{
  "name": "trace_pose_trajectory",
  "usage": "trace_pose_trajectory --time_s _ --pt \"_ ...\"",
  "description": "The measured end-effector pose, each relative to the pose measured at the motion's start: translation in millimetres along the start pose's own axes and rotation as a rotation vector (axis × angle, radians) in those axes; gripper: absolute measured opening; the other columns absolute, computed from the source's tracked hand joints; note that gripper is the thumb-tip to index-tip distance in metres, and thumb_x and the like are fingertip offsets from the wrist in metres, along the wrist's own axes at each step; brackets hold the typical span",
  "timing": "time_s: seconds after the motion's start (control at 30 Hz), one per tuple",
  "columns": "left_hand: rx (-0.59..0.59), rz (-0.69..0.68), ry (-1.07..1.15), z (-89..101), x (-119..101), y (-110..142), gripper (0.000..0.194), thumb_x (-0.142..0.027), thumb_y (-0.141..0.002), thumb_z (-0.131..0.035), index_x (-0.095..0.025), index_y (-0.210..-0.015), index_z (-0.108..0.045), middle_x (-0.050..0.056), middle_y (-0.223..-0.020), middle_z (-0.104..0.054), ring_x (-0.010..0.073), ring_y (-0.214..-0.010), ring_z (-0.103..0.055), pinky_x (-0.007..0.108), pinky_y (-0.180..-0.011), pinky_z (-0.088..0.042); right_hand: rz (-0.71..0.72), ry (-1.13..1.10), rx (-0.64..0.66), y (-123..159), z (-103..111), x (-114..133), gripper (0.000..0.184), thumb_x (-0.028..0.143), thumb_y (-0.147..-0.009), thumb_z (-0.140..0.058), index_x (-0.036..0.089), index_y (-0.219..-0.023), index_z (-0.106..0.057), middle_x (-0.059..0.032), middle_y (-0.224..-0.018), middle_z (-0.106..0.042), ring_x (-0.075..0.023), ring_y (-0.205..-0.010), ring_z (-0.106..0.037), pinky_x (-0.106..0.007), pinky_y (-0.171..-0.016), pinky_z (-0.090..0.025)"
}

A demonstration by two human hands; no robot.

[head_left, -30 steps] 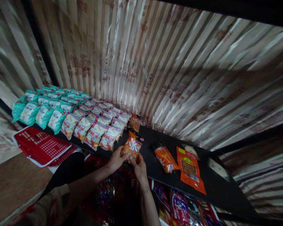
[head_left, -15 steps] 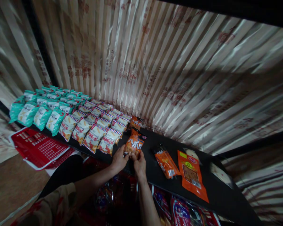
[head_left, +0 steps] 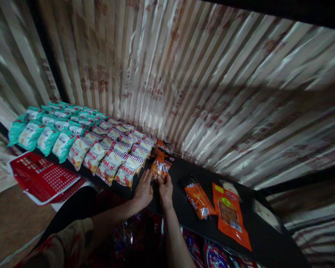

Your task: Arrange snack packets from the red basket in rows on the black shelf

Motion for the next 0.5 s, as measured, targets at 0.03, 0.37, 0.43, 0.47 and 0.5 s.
trace_pose_trajectory --time_s 0.03,0.37,0.43,0.47,0.5 --pt "0.014 -0.013 -0.038 -1.2 -0.4 -0.7 0.069 -0.003 -0.071 -0.041 -0.008 -0.138 -0.029 0.012 -0.148 -0.024 0.0211 -0.138 -0.016 0.040 -0.114 -0.021 0.005 0.001 -0.005 -2.8 -1.1 -1.0 0.052 0.038 -0.068 -0.058 0.017 -0.116 -0.056 -0.0068 -0.100 -0.069 -0.0217 -0.091 -0.063 -0.031 -0.081 -0.046" --pt "0.023 -0.084 -0.177 -3.1 -1.1 -13.0 0.070 0.000 -0.070 -0.039 -0.006 -0.138 -0.026 0.014 -0.149 -0.021 0.0221 -0.138 -0.015 0.041 -0.113 -0.025 0.012 0.015 0.004 -24.6 -7.7 -4.9 0.052 0.037 -0.069 -0.057 0.016 -0.117 -0.054 -0.0089 -0.106 -0.067 -0.0225 -0.095 -0.062 -0.032 -0.084 -0.046" --pt "0.010 -0.097 -0.184 -3.8 -0.4 -16.9 0.070 0.000 -0.070 -0.039 -0.005 -0.138 -0.027 0.014 -0.148 -0.021 0.0223 -0.138 -0.015 0.041 -0.113 -0.025 0.016 0.017 -0.005 -28.1 -8.7 -3.4 0.052 0.037 -0.069 -0.057 0.016 -0.117 -0.054 -0.0091 -0.105 -0.067 -0.0227 -0.094 -0.063 -0.032 -0.083 -0.046" --pt "0.002 -0.100 -0.189 -4.3 0.2 -18.9 0.069 0.001 -0.070 -0.039 -0.005 -0.138 -0.027 0.015 -0.148 -0.022 0.0225 -0.138 -0.015 0.041 -0.113 -0.025 0.017 0.019 -0.011 -29.7 -9.3 -2.6 0.052 0.037 -0.069 -0.058 0.016 -0.117 -0.054 -0.0092 -0.104 -0.068 -0.0228 -0.094 -0.063 -0.032 -0.082 -0.046" --pt "-0.006 -0.103 -0.195 -4.9 1.0 -20.9 0.068 0.001 -0.070 -0.039 -0.004 -0.137 -0.028 0.015 -0.148 -0.022 0.0226 -0.138 -0.016 0.041 -0.113 -0.025 0.018 0.022 -0.014 -31.4 -10.1 -1.8 0.052 0.037 -0.069 -0.058 0.016 -0.117 -0.054 -0.0093 -0.104 -0.068 -0.0229 -0.093 -0.063 -0.032 -0.082 -0.046"
Point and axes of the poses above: each hand's wrist, its own y-axis away from the middle knuckle, its own z-axis out of the back of the hand, x = y × z, the point moved 4 cm from there along -y, towards the middle knuckle
